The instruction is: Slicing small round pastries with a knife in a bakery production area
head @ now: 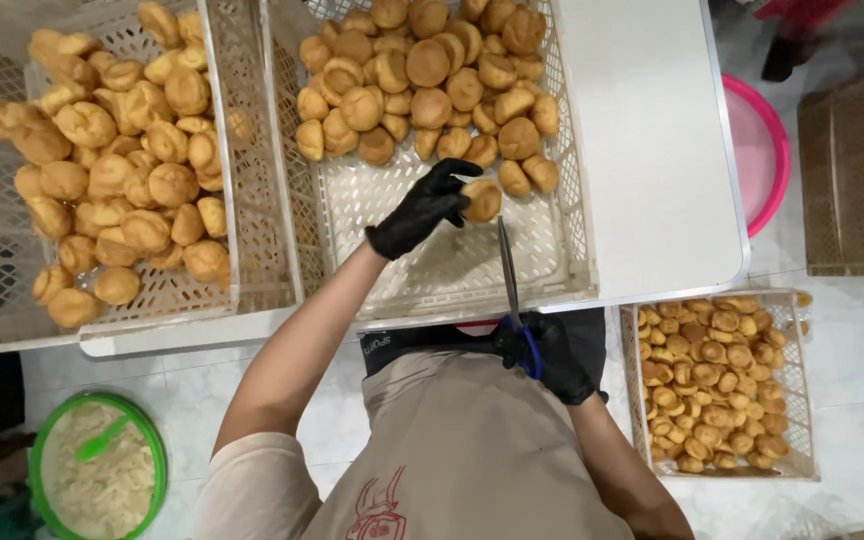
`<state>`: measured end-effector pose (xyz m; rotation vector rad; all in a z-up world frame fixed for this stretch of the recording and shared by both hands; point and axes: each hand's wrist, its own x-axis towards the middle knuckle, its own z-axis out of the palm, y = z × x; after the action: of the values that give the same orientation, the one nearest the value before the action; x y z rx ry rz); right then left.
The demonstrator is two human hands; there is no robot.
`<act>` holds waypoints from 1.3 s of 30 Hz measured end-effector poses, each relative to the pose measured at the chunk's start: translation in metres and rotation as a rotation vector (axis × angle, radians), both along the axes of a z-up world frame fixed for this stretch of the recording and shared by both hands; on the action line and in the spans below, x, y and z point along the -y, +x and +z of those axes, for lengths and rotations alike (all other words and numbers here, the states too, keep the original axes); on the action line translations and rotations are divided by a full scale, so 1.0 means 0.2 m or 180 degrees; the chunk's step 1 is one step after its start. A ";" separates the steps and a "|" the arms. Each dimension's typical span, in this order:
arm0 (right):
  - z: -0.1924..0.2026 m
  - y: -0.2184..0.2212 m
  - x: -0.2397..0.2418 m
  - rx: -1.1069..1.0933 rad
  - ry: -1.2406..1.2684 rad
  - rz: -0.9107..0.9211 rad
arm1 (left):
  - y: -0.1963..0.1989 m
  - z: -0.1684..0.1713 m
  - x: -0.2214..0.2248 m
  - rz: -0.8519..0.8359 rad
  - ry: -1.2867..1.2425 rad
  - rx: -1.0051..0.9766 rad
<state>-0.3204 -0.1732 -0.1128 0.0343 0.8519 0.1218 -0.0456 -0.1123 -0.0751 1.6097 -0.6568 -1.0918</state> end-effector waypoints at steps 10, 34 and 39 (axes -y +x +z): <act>-0.33 -0.17 -0.04 0.0752 -0.1695 0.0489 | -0.12 0.09 -0.35 0.0571 -0.1650 -0.0180; -0.04 0.05 -0.20 -0.0140 -0.1699 0.0945 | -0.27 0.14 -0.42 0.0093 -0.1499 -0.0233; -0.15 0.02 -0.17 -0.0207 -0.1559 0.0890 | -0.16 0.15 -0.46 -0.0256 -0.1445 0.0083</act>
<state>-0.3173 -0.1387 -0.1432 -0.5437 0.9295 0.1719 -0.0774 -0.0199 -0.0443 1.2153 -0.9199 -0.8995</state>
